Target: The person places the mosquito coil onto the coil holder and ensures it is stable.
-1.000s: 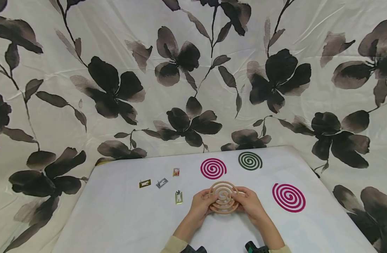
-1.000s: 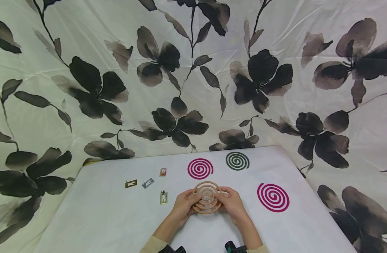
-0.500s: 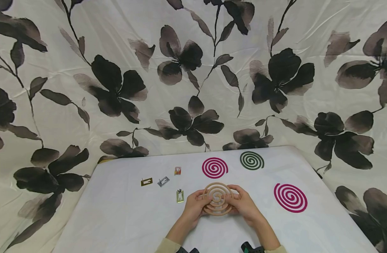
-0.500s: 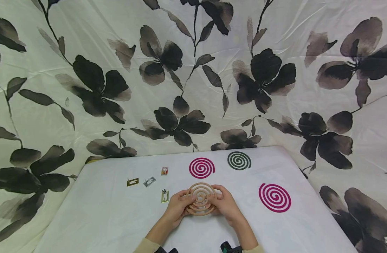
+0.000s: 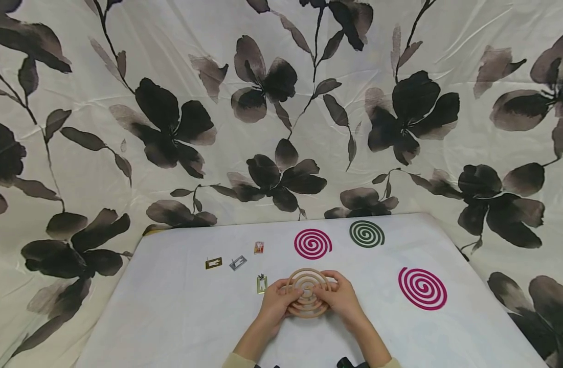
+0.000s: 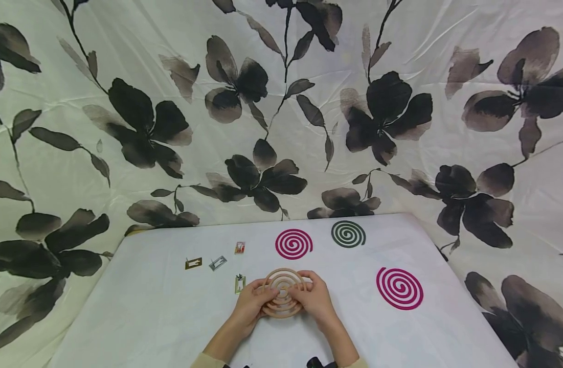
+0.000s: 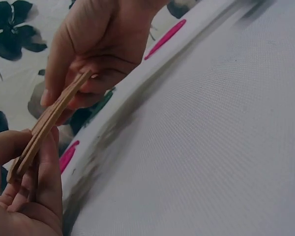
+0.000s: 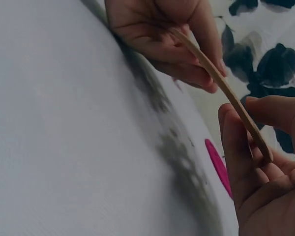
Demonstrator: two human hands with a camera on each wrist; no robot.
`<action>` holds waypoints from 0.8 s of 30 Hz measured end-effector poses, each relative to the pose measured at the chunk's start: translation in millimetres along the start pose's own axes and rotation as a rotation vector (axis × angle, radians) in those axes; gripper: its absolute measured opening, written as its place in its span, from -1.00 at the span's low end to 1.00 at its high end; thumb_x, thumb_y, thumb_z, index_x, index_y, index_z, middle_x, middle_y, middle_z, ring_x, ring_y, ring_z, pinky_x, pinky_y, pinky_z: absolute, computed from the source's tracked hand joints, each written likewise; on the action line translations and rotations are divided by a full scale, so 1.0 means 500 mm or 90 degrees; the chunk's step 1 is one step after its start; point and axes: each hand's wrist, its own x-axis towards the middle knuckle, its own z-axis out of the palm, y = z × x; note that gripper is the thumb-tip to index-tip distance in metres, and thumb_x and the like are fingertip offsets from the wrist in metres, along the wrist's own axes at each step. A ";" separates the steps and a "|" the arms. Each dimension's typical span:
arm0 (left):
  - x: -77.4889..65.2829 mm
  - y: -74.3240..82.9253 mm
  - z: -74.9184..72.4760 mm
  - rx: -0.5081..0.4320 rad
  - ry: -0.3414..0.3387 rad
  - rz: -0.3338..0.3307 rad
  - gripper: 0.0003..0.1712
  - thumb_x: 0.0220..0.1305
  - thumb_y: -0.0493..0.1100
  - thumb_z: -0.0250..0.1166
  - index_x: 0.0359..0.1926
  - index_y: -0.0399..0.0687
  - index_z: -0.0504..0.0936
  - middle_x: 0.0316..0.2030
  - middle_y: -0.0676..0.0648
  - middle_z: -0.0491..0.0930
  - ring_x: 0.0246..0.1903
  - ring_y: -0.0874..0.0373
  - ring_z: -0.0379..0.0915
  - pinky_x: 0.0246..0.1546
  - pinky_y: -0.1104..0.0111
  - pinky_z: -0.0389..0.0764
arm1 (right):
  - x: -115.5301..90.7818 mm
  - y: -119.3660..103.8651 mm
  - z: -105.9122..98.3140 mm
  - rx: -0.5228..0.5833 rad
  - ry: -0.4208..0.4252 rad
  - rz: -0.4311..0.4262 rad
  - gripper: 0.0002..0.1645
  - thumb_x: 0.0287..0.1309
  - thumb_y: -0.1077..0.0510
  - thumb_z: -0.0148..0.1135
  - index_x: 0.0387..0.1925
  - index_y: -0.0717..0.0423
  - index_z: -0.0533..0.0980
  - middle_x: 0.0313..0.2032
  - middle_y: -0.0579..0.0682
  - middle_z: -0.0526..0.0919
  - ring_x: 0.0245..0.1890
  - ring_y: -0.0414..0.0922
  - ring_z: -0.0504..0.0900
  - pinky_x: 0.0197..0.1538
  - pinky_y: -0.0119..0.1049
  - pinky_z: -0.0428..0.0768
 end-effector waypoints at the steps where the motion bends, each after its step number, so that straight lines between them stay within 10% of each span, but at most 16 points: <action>1: -0.001 0.001 -0.001 0.001 0.001 0.000 -0.46 0.19 -0.26 0.39 0.10 -0.43 0.38 -0.23 -0.21 0.67 -0.33 0.10 0.65 -0.38 0.35 0.65 | 0.000 0.002 0.004 0.003 0.001 0.000 -0.37 0.09 0.33 0.36 0.18 0.36 0.33 -0.36 0.18 0.69 -0.59 -0.18 0.58 -0.55 -0.40 0.53; 24: -0.035 0.022 -0.036 0.046 0.050 0.003 -0.30 0.18 -0.22 0.41 0.26 -0.41 0.34 -0.06 -0.19 0.64 -0.20 0.11 0.63 -0.22 0.31 0.65 | -0.005 0.008 0.060 0.006 -0.016 0.000 -0.34 0.02 0.32 0.42 0.16 0.44 0.39 -0.31 0.12 0.70 -0.43 -0.20 0.63 -0.42 -0.43 0.59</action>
